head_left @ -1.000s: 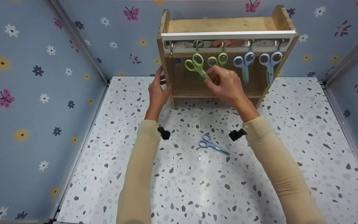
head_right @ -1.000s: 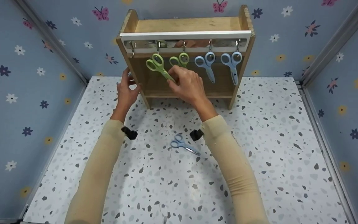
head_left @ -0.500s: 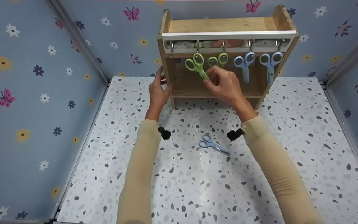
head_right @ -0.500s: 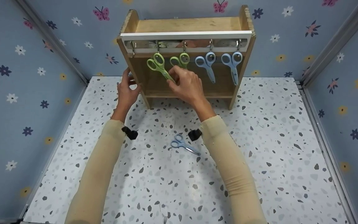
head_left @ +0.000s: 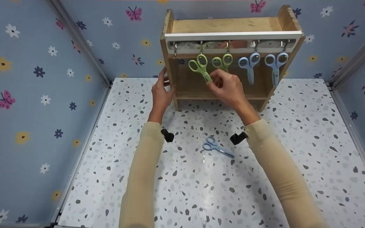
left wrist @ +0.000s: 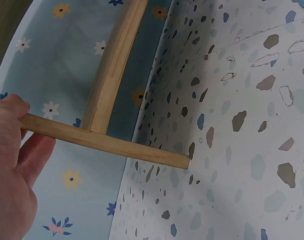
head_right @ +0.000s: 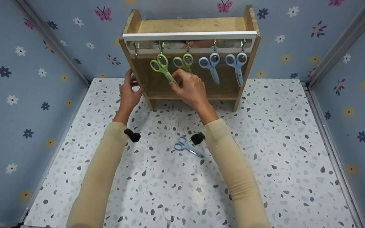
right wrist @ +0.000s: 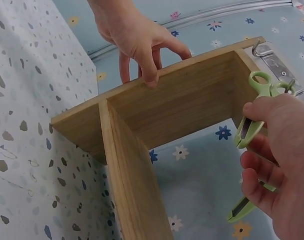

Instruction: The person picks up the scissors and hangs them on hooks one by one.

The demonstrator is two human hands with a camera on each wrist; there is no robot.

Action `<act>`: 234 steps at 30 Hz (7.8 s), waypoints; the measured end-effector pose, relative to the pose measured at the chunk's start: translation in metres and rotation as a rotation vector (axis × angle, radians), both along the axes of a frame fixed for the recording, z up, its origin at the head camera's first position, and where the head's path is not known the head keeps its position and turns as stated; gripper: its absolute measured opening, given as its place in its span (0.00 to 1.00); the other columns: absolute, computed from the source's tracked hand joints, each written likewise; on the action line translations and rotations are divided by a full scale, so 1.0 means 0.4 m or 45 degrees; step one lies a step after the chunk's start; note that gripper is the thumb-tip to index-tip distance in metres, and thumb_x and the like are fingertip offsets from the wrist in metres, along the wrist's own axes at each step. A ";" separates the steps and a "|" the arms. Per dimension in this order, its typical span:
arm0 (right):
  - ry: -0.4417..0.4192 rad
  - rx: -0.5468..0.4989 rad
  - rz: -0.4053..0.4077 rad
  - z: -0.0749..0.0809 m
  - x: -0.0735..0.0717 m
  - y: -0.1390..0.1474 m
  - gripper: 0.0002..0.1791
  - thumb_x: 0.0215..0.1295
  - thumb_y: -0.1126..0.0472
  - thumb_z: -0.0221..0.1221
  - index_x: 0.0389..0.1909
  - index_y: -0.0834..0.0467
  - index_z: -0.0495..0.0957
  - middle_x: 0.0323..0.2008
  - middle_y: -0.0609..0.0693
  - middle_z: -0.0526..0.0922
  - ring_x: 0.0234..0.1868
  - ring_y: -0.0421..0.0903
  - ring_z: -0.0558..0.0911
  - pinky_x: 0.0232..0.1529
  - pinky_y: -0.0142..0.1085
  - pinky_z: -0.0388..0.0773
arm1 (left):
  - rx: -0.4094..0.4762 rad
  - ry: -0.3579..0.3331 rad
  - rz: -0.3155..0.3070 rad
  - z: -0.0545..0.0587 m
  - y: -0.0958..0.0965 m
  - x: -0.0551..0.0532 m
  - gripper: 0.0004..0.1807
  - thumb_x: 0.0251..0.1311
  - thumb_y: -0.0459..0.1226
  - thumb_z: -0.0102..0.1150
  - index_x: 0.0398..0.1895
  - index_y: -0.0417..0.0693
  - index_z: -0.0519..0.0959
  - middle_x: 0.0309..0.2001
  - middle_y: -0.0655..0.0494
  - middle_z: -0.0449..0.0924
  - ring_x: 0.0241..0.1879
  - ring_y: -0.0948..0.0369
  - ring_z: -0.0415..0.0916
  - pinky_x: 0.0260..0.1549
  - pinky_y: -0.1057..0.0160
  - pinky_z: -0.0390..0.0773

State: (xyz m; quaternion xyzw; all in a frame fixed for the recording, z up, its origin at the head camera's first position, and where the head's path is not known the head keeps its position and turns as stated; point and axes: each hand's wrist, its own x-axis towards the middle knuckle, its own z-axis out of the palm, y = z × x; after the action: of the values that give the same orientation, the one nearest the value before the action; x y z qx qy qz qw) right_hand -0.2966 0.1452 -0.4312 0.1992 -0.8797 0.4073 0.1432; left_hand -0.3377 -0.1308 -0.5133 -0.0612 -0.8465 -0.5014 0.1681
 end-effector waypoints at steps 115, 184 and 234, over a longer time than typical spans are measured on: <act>-0.118 0.133 -0.041 -0.143 0.036 0.049 0.25 0.77 0.57 0.71 0.71 0.57 0.84 0.64 0.61 0.90 0.38 0.58 0.88 0.42 0.47 0.81 | 0.001 0.008 0.001 -0.004 0.000 -0.001 0.41 0.78 0.33 0.67 0.90 0.47 0.62 0.71 0.36 0.84 0.68 0.41 0.87 0.71 0.39 0.85; -0.008 0.479 0.087 -0.235 0.127 0.105 0.25 0.72 0.55 0.76 0.67 0.54 0.86 0.50 0.60 0.91 0.31 0.57 0.86 0.37 0.56 0.87 | -0.007 0.005 0.005 0.000 0.004 0.001 0.40 0.79 0.34 0.66 0.90 0.48 0.62 0.71 0.37 0.85 0.68 0.42 0.87 0.71 0.44 0.86; -0.018 0.923 0.364 -0.297 0.191 0.160 0.39 0.59 0.41 0.83 0.70 0.45 0.83 0.45 0.54 0.87 0.25 0.42 0.73 0.22 0.36 0.64 | -0.024 0.004 0.015 0.002 0.002 0.003 0.41 0.78 0.31 0.65 0.90 0.47 0.62 0.70 0.37 0.85 0.67 0.43 0.88 0.72 0.45 0.85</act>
State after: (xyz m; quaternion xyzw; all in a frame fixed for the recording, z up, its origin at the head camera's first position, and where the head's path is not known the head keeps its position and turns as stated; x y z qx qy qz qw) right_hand -0.2203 0.2092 -0.5501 0.3548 -0.9309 0.0872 -0.0007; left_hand -0.3365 -0.1299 -0.5126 -0.0585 -0.8513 -0.4923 0.1719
